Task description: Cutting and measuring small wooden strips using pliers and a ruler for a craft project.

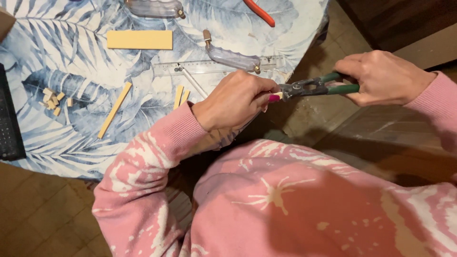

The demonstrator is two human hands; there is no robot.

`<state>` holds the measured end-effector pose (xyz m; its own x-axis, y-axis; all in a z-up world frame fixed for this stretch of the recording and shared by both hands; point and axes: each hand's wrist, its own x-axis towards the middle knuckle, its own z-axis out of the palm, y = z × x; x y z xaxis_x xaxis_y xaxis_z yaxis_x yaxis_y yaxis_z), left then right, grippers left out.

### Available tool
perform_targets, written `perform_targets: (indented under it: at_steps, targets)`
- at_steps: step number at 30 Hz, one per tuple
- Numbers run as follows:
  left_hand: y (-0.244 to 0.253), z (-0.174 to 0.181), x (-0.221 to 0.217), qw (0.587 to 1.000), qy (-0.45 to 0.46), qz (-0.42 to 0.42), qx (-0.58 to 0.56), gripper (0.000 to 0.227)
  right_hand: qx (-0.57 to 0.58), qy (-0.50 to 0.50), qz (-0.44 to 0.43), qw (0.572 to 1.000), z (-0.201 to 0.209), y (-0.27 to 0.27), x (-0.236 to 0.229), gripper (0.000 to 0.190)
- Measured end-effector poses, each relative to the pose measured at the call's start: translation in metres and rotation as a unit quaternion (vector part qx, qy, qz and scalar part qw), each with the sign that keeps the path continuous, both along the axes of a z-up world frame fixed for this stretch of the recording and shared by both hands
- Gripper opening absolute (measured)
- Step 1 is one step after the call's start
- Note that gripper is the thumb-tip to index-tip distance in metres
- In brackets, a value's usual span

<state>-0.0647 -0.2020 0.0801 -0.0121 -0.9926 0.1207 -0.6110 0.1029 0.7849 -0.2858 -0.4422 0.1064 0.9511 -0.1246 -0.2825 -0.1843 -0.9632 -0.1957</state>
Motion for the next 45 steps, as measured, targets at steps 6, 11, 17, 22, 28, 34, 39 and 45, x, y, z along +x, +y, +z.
perform_targets:
  at_steps: [6,11,17,22,28,34,39,45]
  targets:
    - [0.016,0.012,-0.003,0.995,0.044,0.078,-0.049,0.014,0.062,-0.092,0.012,0.994,-0.014,-0.008,-0.005,0.036]
    - [0.048,-0.013,-0.019,0.917,0.307,0.211,-0.146,0.014,0.113,-0.161,0.003,0.980,-0.030,0.019,0.002,0.033]
    - [0.064,-0.071,-0.044,0.727,0.573,0.294,-0.238,0.021,0.160,-0.206,-0.044,0.964,-0.063,0.044,0.005,0.034]
    - [0.066,-0.072,-0.052,0.709,0.591,0.305,-0.233,0.023,0.145,-0.231,-0.030,0.962,-0.071,0.053,0.004,0.034]
    - [0.064,-0.076,-0.057,0.704,0.562,0.349,-0.259,0.025,0.202,-0.160,-0.018,0.966,-0.063,0.058,0.011,0.037]
    - [0.064,-0.077,-0.059,0.713,0.561,0.329,-0.260,0.025,0.188,-0.129,-0.032,0.973,-0.061,0.058,0.016,0.039]
    - [0.063,-0.077,-0.061,0.712,0.564,0.331,-0.256,0.024,0.181,-0.122,-0.031,0.975,-0.062,0.056,0.015,0.039]
    - [0.063,-0.080,-0.060,0.711,0.565,0.330,-0.256,0.024,0.168,-0.102,-0.025,0.980,-0.060,0.057,0.017,0.042]
